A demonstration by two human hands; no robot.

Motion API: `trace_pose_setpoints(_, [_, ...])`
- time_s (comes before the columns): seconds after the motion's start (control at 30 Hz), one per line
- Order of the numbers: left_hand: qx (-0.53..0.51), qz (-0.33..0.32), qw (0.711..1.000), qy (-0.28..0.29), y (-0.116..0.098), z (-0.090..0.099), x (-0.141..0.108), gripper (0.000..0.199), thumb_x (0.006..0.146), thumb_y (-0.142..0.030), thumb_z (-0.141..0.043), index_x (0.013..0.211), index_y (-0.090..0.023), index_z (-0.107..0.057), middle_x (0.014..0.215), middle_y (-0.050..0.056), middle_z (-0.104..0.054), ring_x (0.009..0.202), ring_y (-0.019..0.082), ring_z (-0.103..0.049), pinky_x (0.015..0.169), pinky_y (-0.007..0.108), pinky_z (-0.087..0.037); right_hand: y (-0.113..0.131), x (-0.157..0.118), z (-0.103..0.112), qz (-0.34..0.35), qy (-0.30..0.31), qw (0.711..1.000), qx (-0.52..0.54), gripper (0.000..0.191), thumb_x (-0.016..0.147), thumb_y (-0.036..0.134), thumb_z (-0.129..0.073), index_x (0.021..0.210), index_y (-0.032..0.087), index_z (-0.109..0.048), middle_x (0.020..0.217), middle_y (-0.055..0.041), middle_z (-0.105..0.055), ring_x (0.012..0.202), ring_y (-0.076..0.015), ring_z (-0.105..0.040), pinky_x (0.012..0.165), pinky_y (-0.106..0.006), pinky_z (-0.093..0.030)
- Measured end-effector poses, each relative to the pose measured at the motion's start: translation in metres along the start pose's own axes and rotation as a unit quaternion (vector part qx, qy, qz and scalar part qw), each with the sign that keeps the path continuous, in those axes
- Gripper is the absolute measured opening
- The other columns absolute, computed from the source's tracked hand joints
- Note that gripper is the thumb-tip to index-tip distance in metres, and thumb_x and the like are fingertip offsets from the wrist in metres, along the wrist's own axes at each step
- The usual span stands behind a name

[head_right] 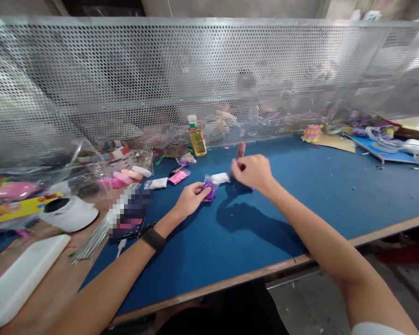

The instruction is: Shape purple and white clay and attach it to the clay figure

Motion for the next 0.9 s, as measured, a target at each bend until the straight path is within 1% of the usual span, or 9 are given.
trace_pose_setpoints(0.07, [-0.009,0.014,1.000,-0.001,-0.002,-0.002,-0.001,0.026,0.086,-0.034,-0.079,0.098,-0.013,-0.069,0.087,0.007,-0.077,0.076,0.019,-0.074,0.073,0.034,-0.064,-0.026,0.013,0.026,0.004,-0.052,0.999,-0.015,0.050,0.091,0.041,-0.055,0.048,0.022,-0.037,0.046,0.0000,-0.044,0.049,-0.0126,-0.042,0.056,-0.031,-0.025])
trace_pose_setpoints(0.13, [-0.021,0.016,1.000,0.000,-0.005,-0.004,-0.002,0.026,0.086,-0.034,-0.078,0.099,-0.014,-0.067,0.088,0.006,-0.077,0.078,0.019,-0.075,0.075,0.034,-0.065,-0.053,0.022,0.034,0.013,-0.013,1.000,0.018,0.050,0.090,0.047,-0.059,0.052,0.022,-0.038,0.047,0.0021,-0.043,0.049,-0.0117,-0.039,0.056,-0.030,-0.027])
trace_pose_setpoints(0.23, [-0.047,0.019,0.999,0.004,-0.007,-0.006,-0.003,0.027,0.088,-0.033,-0.077,0.102,-0.015,-0.062,0.090,0.006,-0.077,0.080,0.019,-0.076,0.080,0.037,-0.066,-0.090,0.027,0.023,-0.026,0.080,0.993,0.087,0.045,0.082,0.061,-0.071,0.072,0.022,-0.053,0.063,0.0017,-0.058,0.060,-0.0139,-0.049,0.060,-0.029,-0.035])
trace_pose_setpoints(0.37, [-0.079,0.028,0.996,0.010,-0.003,-0.005,-0.002,0.026,0.089,-0.025,-0.075,0.106,-0.016,-0.058,0.098,0.007,-0.077,0.084,0.019,-0.078,0.090,0.043,-0.064,-0.115,0.017,-0.012,-0.112,0.223,0.953,0.173,0.062,0.069,0.067,-0.081,0.105,0.020,-0.062,0.097,-0.0080,-0.071,0.082,-0.0212,-0.064,0.071,-0.033,-0.051])
trace_pose_setpoints(0.47, [-0.092,0.023,0.995,0.029,-0.001,-0.003,0.000,0.031,0.087,-0.017,-0.074,0.115,-0.014,-0.060,0.107,0.010,-0.078,0.095,0.020,-0.077,0.099,0.044,-0.060,-0.112,0.003,-0.038,-0.169,0.327,0.896,0.250,0.064,0.078,0.067,-0.075,0.119,0.019,-0.064,0.099,-0.0104,-0.074,0.088,-0.0242,-0.069,0.076,-0.036,-0.056])
trace_pose_setpoints(0.57, [-0.085,0.003,0.995,0.052,-0.002,-0.001,0.002,0.040,0.084,-0.014,-0.075,0.122,-0.014,-0.064,0.117,0.012,-0.076,0.107,0.023,-0.074,0.104,0.043,-0.056,-0.101,-0.003,-0.050,-0.202,0.353,0.861,0.305,0.066,0.084,0.064,-0.073,0.131,0.019,-0.061,0.099,-0.0104,-0.076,0.089,-0.0239,-0.073,0.078,-0.036,-0.059])
trace_pose_setpoints(0.73, [-0.082,-0.010,0.994,0.072,-0.002,-0.004,0.002,0.041,0.086,-0.019,-0.075,0.125,-0.014,-0.064,0.122,0.012,-0.075,0.111,0.023,-0.072,0.104,0.040,-0.055,-0.079,-0.008,-0.061,-0.193,0.400,0.832,0.333,0.068,0.091,0.064,-0.068,0.141,0.019,-0.055,0.101,-0.0106,-0.079,0.081,-0.0200,-0.077,0.069,-0.029,-0.059])
trace_pose_setpoints(0.83, [-0.046,-0.006,0.997,0.055,0.000,-0.008,0.001,0.028,0.094,-0.030,-0.069,0.117,-0.014,-0.064,0.110,0.012,-0.076,0.098,0.022,-0.074,0.091,0.038,-0.059,-0.075,-0.009,-0.063,-0.194,0.403,0.829,0.336,0.067,0.093,0.062,-0.068,0.141,0.017,-0.054,0.096,-0.0109,-0.080,0.074,-0.0179,-0.077,0.063,-0.026,-0.058])
trace_pose_setpoints(0.9, [0.022,-0.004,0.999,0.023,-0.002,-0.005,0.001,0.027,0.100,-0.038,-0.060,0.115,-0.015,-0.062,0.101,0.011,-0.076,0.088,0.022,-0.075,0.081,0.035,-0.060,-0.075,-0.010,-0.064,-0.195,0.404,0.826,0.342,0.067,0.093,0.061,-0.069,0.139,0.015,-0.055,0.092,-0.0108,-0.080,0.070,-0.0175,-0.076,0.060,-0.025,-0.058])
Point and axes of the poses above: each hand's wrist, its own x-axis towards the middle knuckle, its own z-axis out of the back of the hand, y = z × x, the point moved 6 cm from there along x, towards the middle knuckle
